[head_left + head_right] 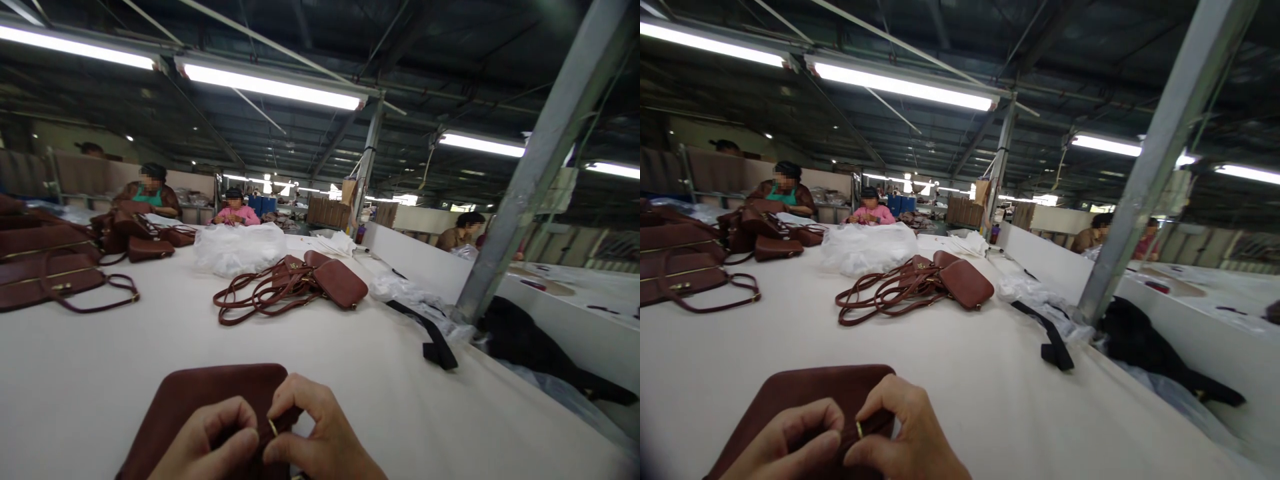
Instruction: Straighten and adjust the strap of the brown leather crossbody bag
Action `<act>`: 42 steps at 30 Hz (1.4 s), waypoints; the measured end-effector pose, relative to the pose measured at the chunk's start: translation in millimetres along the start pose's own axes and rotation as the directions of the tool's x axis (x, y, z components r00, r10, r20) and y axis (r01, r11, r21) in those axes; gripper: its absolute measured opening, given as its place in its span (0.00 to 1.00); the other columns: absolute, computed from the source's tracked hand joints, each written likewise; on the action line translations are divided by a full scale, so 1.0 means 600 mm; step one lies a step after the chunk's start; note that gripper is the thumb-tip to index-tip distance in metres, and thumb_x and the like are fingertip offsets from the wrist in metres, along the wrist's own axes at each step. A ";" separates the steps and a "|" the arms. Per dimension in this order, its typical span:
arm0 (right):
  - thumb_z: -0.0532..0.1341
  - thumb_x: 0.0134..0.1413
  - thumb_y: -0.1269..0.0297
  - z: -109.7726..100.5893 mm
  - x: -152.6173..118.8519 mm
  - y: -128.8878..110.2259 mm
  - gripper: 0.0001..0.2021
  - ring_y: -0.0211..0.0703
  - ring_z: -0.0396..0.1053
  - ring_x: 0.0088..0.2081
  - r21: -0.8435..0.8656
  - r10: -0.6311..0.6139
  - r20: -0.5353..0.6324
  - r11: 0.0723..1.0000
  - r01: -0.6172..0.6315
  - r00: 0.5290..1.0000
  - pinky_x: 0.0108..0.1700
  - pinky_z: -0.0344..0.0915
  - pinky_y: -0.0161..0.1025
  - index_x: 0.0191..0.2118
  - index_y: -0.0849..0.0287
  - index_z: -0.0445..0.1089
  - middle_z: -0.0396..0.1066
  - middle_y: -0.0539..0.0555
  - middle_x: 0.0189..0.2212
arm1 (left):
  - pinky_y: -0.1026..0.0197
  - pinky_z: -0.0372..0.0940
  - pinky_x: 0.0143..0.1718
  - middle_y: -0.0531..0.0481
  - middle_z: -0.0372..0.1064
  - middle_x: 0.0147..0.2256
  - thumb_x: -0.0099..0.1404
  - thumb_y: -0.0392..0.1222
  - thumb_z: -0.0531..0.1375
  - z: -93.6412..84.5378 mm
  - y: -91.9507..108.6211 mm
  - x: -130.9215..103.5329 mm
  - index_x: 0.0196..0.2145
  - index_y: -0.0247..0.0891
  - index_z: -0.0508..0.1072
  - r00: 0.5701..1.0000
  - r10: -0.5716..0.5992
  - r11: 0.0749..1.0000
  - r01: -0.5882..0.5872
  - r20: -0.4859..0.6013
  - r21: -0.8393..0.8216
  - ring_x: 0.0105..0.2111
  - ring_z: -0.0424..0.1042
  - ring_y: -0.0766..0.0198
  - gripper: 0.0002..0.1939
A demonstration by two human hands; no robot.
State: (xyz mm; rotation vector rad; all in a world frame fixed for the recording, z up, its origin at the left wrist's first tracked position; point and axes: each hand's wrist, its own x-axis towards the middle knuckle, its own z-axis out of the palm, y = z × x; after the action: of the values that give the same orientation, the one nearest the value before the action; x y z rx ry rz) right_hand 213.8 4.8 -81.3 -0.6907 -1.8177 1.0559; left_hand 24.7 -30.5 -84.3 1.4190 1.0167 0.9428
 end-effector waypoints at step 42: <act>0.76 0.42 0.61 0.029 -0.014 0.005 0.30 0.50 0.70 0.46 -0.294 -0.268 -0.090 0.928 0.231 0.959 0.44 0.68 0.41 0.51 0.51 0.65 0.71 0.55 0.47 | 0.64 0.59 0.34 0.57 0.60 0.30 0.58 0.48 0.62 0.004 0.023 -0.016 0.33 0.39 0.66 0.999 -0.036 0.990 0.037 0.009 -0.132 0.32 0.61 0.65 0.12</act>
State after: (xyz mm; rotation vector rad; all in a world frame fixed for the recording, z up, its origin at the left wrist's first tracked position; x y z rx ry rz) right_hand 201.9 -6.6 -91.6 -0.6545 -1.9015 0.5780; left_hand 25.1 -40.7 -70.7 1.2884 0.9543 0.9604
